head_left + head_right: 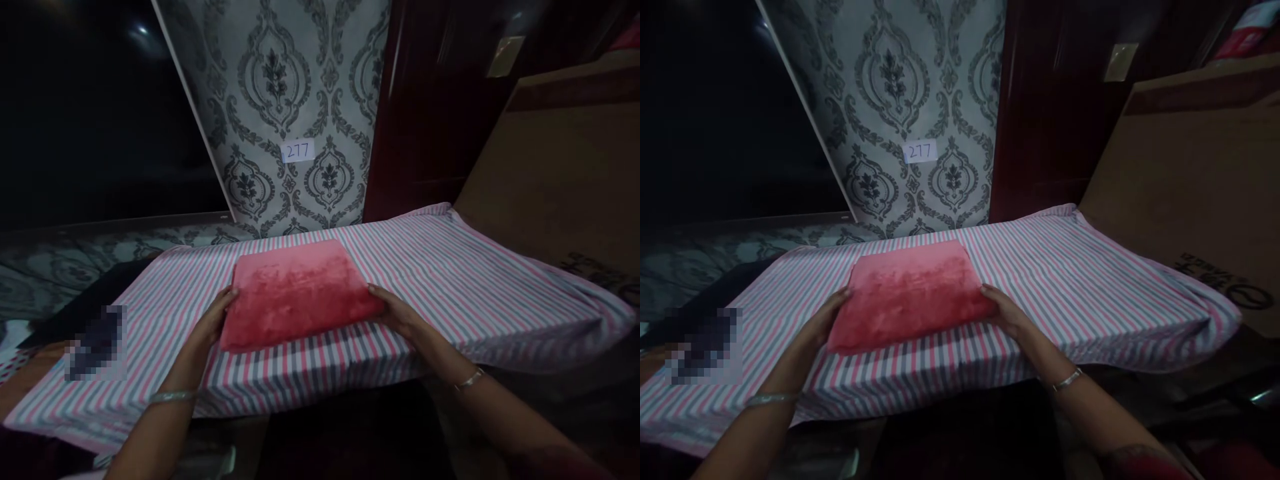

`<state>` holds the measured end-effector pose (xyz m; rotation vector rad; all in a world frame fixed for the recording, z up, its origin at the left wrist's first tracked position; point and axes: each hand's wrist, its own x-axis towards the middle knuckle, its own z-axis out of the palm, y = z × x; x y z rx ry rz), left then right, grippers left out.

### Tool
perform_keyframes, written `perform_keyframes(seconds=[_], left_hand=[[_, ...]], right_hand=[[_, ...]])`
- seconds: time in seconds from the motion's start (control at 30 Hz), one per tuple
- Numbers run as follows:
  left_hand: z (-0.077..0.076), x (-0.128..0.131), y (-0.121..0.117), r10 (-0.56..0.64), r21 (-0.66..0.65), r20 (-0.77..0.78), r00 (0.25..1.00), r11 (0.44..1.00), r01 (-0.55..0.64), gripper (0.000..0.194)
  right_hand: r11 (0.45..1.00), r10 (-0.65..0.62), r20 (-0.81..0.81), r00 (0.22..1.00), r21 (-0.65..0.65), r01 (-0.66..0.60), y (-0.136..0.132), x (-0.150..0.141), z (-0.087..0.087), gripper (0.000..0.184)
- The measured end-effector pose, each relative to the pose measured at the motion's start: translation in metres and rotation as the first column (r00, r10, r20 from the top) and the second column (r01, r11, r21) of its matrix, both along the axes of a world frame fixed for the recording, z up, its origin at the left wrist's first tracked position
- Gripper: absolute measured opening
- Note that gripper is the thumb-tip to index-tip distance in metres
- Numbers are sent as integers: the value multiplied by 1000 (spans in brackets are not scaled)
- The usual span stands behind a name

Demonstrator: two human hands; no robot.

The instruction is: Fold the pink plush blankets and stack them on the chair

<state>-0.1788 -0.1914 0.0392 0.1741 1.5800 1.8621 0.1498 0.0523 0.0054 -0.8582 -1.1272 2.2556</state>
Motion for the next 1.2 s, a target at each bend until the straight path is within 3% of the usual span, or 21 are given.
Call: perform_keyframes(seconds=[0.13,0.33,0.53,0.67,0.73,0.83,1.0,1.2], left_hand=[[0,18,-8,-41,-75,-192,981,997,27,60],[9,22,-15,-53,-77,-228,972,996,36,43],[9,-2,-20,-152,-215,-81,985,968,131,32],[17,-26,-6,-75,-348,-82,994,937,42,20],[22,-37,7,-49,-360,-124,991,933,1,16],[29,-50,29,-59,-331,-90,994,943,26,18],[38,-57,54,-92,-289,-66,994,955,69,24],[31,-58,63,-45,-184,-173,984,983,13,26]], right_hand=[[995,75,3,997,66,-75,14,-20,11,18],[962,39,-92,995,274,-13,8,-40,8,46],[965,113,45,993,232,-121,21,-34,-9,39],[918,-52,143,988,396,-9,46,-50,7,31],[897,-83,225,971,442,-26,60,-65,19,23],[881,-78,287,955,468,-69,79,-91,31,28],[829,-157,357,921,554,-73,99,-129,32,31],[697,-284,468,837,700,-155,109,-151,32,24]])
